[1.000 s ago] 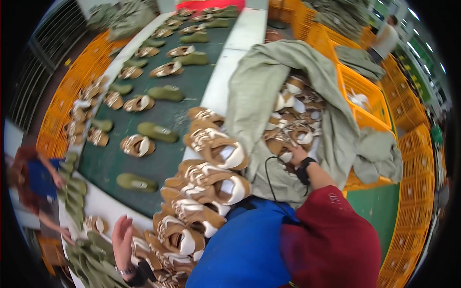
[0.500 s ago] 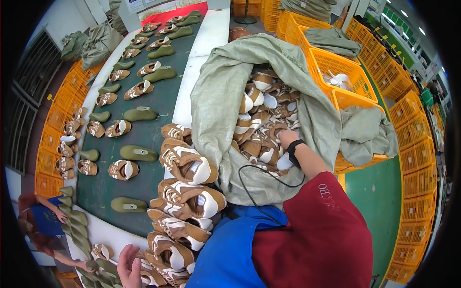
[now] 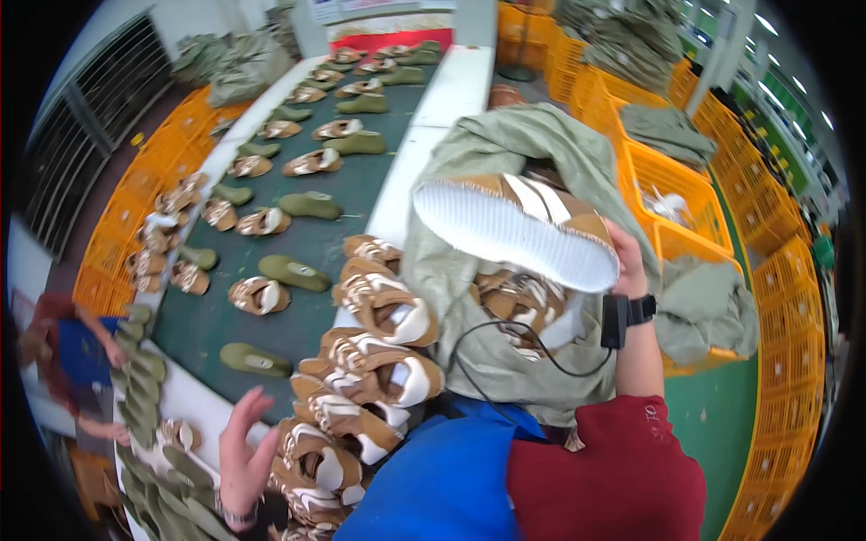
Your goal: Sorting finished shoes and matching them with shoe lasts on a production table.
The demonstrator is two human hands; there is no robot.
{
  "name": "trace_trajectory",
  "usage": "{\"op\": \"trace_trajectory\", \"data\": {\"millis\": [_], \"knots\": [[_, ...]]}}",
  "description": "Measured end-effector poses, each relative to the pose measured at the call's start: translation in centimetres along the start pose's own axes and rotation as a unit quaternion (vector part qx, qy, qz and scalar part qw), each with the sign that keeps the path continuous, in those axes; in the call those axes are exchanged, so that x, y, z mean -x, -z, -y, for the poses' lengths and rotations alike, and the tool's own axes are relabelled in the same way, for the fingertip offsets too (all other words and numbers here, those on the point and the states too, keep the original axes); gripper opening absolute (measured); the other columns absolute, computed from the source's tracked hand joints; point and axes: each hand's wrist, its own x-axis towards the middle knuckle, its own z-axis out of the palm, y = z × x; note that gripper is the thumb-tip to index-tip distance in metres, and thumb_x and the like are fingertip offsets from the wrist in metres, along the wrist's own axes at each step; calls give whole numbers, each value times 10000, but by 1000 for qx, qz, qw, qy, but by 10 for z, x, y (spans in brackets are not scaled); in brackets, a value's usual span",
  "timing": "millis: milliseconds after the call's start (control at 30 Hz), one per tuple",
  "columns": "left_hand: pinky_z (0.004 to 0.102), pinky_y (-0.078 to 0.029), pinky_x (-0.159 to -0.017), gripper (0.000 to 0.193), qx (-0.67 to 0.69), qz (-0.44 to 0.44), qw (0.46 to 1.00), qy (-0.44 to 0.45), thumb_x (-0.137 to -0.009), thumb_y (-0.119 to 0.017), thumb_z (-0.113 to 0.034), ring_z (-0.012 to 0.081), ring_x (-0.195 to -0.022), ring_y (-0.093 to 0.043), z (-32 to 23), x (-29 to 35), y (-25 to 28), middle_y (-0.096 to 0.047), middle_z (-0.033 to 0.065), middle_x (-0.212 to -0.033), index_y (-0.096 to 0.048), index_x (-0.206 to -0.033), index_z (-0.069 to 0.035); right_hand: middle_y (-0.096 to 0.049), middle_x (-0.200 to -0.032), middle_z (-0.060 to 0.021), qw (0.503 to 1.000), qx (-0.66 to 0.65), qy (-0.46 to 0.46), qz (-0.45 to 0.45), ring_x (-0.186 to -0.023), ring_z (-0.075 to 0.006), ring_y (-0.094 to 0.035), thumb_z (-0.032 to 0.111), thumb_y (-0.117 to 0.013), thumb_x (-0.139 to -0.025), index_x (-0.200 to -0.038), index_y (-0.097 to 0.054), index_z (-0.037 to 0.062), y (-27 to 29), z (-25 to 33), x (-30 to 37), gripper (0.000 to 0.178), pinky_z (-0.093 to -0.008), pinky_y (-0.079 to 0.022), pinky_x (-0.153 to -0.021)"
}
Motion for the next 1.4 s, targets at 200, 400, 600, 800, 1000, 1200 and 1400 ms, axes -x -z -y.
{"op": "trace_trajectory", "data": {"millis": [200,400,600,800,1000,1200,1400], "knots": [[369,-364,-947,632,-94,-73,966,-228,-756,-665,-181,304,-1174,-418,-37,-50,14,-404,175,-1295,-367,-1292,-29,-589,-1066,-171,977,-135,-139,89,-896,-251,-599,235,-393,-895,-1158,-479,-40,-137,-71,-3,390,-367,-486,-800],[215,-439,-595,250,47,9,998,-44,-848,-578,-237,78,-648,-538,-18,-51,29,-589,-10,-684,-619,-861,9,-566,-1117,-175,897,-258,-263,243,-1003,-297,-569,277,-389,-897,-1169,-479,-37,-142,-130,-30,425,-412,-455,-881],[205,-432,-574,273,143,-29,989,18,-890,-524,-269,49,-666,-497,27,-35,38,-571,-7,-739,-601,-943,-12,-596,-1023,-145,958,-73,-270,62,-800,-209,-622,194,-445,-891,-1128,-489,-21,-187,-148,-35,323,-347,-525,-703],[304,-480,-766,739,195,-9,978,79,-857,-524,-430,220,-1039,-516,39,-6,17,-428,202,-1238,-188,-1355,0,-592,-774,-71,911,181,-142,343,-424,-72,-498,79,-521,-845,-1042,-511,-1,-237,-143,-31,213,-181,-385,-369],[295,-451,-857,616,449,64,885,102,-881,-505,-376,154,-1084,-479,18,22,-28,-421,84,-1262,-242,-1347,-71,-569,-883,-107,652,479,167,563,-648,-199,-588,73,-627,-762,-1042,-554,30,-287,-175,0,293,-288,-467,-542],[309,-512,-613,304,490,-172,829,206,-823,-513,-179,164,-814,-598,112,26,18,-567,57,-919,-472,-1089,-39,-474,-1148,-124,733,441,144,497,-739,-145,-595,-46,-603,-727,-1120,-515,20,-275,-169,-13,408,-251,-508,-667],[461,-496,-768,298,386,-272,782,406,-875,-436,-186,269,-905,-585,234,14,74,-551,146,-1024,-466,-1114,-11,-563,-1040,-81,872,465,98,116,-679,-119,-575,-31,-528,-790,-1027,-562,-4,-150,-150,-63,241,-229,-483,-640]]}}
